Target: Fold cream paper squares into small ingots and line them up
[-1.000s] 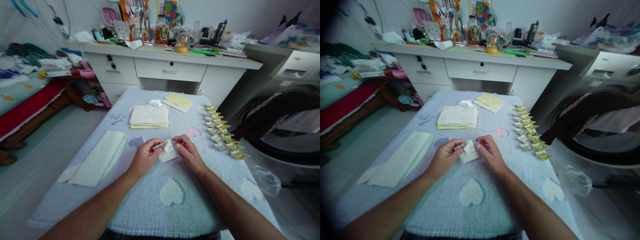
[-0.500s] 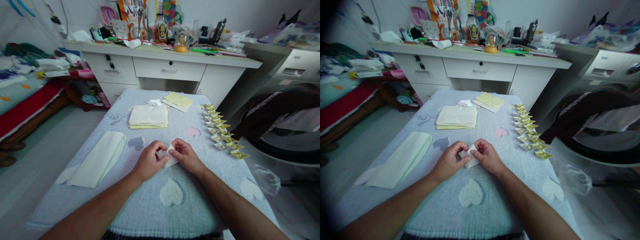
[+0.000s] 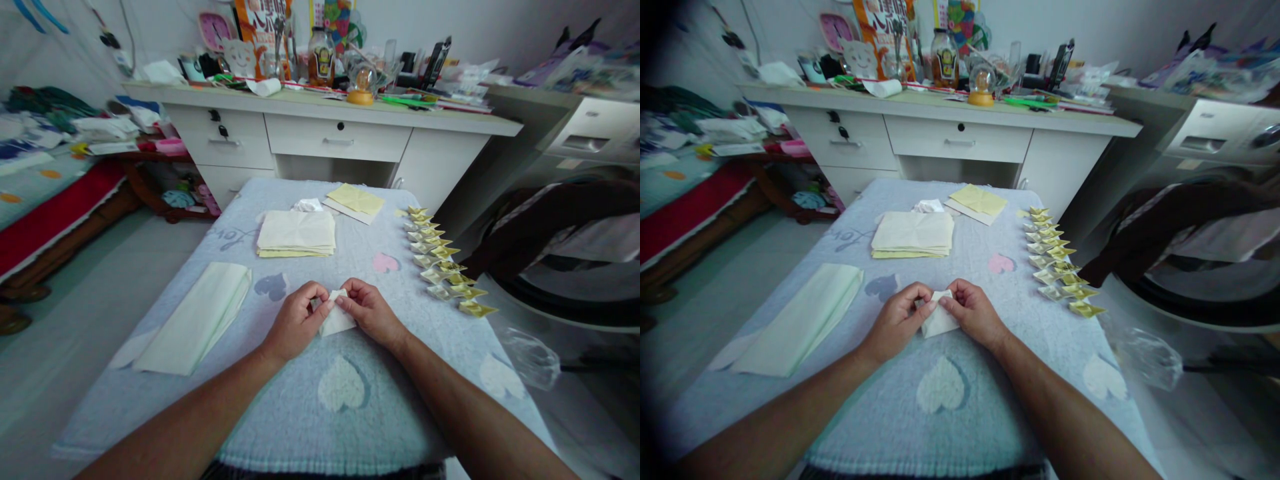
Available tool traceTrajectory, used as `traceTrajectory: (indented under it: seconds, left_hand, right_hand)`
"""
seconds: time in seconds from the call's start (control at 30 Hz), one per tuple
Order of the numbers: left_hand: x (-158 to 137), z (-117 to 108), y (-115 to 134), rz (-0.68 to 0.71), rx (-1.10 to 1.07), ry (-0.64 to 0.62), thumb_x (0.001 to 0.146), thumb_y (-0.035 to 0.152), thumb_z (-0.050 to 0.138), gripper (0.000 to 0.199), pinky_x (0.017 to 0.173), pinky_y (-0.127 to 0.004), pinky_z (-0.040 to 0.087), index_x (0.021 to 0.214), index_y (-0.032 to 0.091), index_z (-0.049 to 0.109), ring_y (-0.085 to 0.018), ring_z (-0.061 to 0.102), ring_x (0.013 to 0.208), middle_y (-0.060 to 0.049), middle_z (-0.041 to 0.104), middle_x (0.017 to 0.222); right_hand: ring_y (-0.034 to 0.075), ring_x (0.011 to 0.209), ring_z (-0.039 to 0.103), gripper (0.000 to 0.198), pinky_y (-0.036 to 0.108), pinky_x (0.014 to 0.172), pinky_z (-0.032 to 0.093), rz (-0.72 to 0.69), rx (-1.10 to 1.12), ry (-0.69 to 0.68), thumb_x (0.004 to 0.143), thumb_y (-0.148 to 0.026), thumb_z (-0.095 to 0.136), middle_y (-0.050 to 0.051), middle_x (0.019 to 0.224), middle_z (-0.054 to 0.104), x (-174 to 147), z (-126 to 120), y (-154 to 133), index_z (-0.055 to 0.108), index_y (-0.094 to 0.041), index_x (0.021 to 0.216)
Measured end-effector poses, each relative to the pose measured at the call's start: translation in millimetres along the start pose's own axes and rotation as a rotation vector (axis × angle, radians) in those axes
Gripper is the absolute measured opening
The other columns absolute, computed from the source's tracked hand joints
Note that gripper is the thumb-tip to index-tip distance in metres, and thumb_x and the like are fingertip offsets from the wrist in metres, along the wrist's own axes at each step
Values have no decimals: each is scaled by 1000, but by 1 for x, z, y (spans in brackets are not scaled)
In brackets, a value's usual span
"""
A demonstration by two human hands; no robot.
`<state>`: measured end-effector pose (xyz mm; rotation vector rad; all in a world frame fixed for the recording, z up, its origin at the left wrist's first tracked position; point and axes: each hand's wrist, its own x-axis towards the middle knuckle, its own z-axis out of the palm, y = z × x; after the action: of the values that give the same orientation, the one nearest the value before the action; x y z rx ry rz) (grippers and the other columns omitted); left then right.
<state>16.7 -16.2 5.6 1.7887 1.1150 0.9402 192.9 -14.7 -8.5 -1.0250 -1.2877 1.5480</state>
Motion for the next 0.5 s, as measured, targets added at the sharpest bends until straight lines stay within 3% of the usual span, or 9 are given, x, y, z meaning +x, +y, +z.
traceTrajectory:
  seconds: [0.2,0.5]
  left_hand:
    - [0,1,-4,26,-24,3,90,35,53,18,64,-23,39,82,19,53,-13,50,71,1,54,78]
    - [-2,1,2,189,98,6,91,25,50,11,80,-27,43,81,20,51,-16,55,89,-4,57,92]
  right_hand:
    - [7,51,36,31,20,47,28,-13,-82,31,73,-41,73,-7,59,46,1,3,-1,51,-19,76]
    - [8,50,36,31,21,46,28,-10,-46,17,73,-43,72,-6,58,45,0,1,-2,52,-19,73]
